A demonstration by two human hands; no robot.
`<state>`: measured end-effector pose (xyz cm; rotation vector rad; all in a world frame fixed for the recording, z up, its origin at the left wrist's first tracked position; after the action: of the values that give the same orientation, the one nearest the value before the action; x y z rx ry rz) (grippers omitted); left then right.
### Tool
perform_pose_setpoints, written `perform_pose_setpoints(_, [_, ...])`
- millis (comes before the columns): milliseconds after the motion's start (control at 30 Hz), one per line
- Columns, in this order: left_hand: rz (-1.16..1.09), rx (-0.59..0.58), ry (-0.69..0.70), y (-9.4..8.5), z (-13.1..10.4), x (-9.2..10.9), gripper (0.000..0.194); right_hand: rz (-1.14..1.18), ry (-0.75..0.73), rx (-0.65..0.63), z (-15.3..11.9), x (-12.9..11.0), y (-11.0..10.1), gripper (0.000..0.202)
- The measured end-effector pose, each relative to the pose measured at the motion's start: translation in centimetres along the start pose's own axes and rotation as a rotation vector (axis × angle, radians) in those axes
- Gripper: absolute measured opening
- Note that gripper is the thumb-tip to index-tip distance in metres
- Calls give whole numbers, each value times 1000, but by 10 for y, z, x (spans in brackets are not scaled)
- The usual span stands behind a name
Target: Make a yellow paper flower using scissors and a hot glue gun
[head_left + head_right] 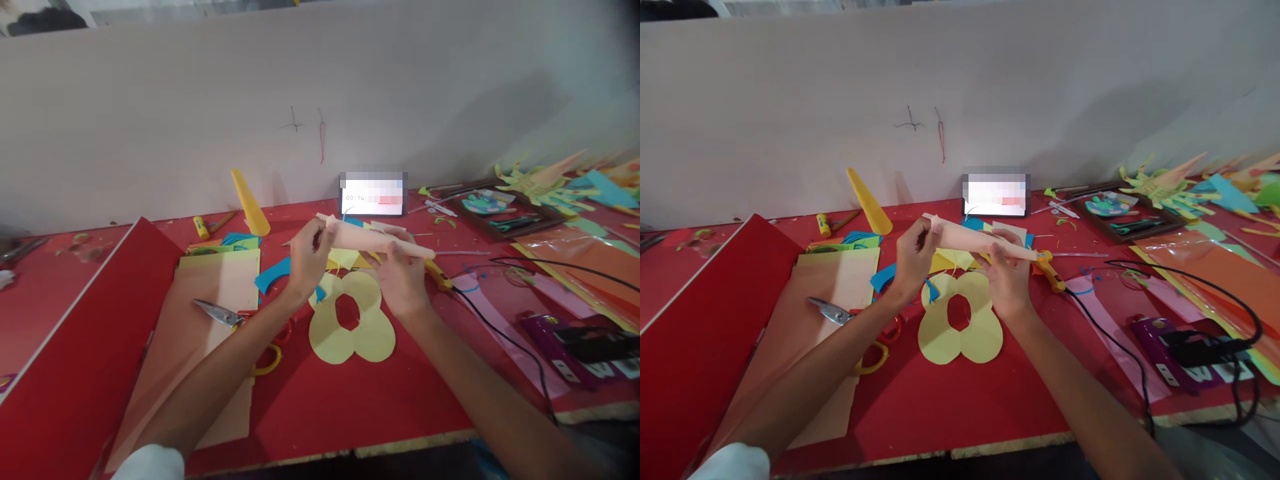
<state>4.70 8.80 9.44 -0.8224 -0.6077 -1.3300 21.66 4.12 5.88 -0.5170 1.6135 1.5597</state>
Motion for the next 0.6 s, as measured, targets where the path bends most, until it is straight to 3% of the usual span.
perform_pose_setpoints(133, [-227, 17, -152, 1, 2, -7, 59, 89, 19, 76, 6, 1, -11, 32])
perform_pose_setpoints(300, [-306, -29, -309, 1, 9, -22, 53, 57, -48, -11, 8, -9, -7, 31])
perform_pose_setpoints(433, [-263, 25, -289, 0, 8, -23, 53, -25, -85, -83, 5, -9, -1, 32])
perform_pose_setpoints(600, [-127, 17, -114, 2, 2, -11, 52, -81, -93, -133, -1, -5, 5, 34])
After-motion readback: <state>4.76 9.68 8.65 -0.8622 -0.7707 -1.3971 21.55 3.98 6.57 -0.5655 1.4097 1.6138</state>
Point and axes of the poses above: each hand's wrist, its own z-axis towards the middle knuckle, its own y-axis out of the palm, x = y × z, the point moved 4 cm from there along z, towards the middle knuckle, and after that the axes turned 5 degrees about y, right-handed, at the moved point
